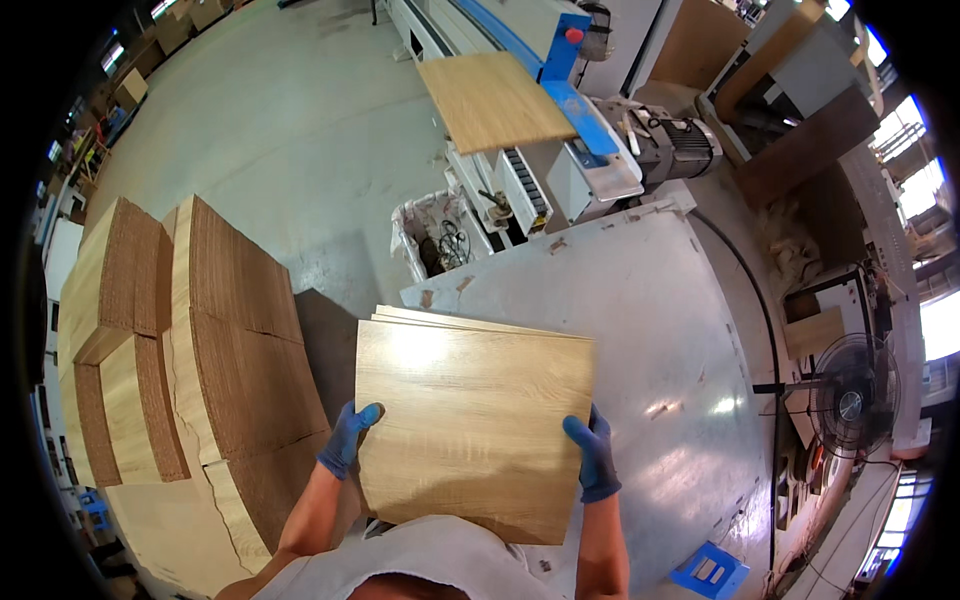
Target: The person collects wooden panels from a processing machine, stacks them on a work table by hand, and carries the stacked panels to stack them onto a pallet.
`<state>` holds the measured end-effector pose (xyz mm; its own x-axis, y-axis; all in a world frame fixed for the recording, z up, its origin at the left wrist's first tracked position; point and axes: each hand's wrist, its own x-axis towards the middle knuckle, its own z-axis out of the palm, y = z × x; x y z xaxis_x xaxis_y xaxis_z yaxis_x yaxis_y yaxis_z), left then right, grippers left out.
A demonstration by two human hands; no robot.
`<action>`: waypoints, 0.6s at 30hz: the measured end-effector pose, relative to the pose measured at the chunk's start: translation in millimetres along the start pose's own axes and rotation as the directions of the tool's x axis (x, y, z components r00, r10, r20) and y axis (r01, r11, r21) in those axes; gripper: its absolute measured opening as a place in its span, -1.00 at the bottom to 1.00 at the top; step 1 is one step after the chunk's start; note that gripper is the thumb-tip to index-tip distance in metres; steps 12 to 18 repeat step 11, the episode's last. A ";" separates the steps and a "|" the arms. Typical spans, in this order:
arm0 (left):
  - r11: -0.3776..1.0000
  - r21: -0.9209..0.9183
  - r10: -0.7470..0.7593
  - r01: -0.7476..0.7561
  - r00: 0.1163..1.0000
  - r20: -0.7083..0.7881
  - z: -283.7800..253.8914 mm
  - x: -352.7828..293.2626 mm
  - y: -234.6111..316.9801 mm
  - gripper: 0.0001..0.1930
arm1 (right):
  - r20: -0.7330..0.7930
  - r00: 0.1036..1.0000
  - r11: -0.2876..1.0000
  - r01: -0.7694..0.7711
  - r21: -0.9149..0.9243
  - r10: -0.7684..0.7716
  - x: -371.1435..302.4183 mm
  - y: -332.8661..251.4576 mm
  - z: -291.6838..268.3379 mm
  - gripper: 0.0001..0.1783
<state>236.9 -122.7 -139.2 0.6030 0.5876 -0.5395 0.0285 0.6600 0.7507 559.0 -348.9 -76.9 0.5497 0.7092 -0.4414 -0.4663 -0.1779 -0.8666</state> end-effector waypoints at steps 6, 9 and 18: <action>0.952 0.155 0.265 -0.263 0.964 0.004 58.4 -42.1 59.2 -0.35 | -0.242 0.913 0.940 0.341 0.011 -0.328 -35.8 -31.6 -54.2 -0.23; 0.785 0.372 0.478 -0.495 0.866 0.144 73.8 -39.8 54.0 -0.37 | -0.328 0.736 0.760 0.645 0.076 -0.592 -33.2 -18.2 -98.7 -0.33; 0.521 0.554 0.627 -0.650 0.731 0.268 62.2 -21.7 15.6 -0.38 | -0.453 0.675 0.733 0.677 0.066 -0.582 -12.6 17.3 -138.9 -0.39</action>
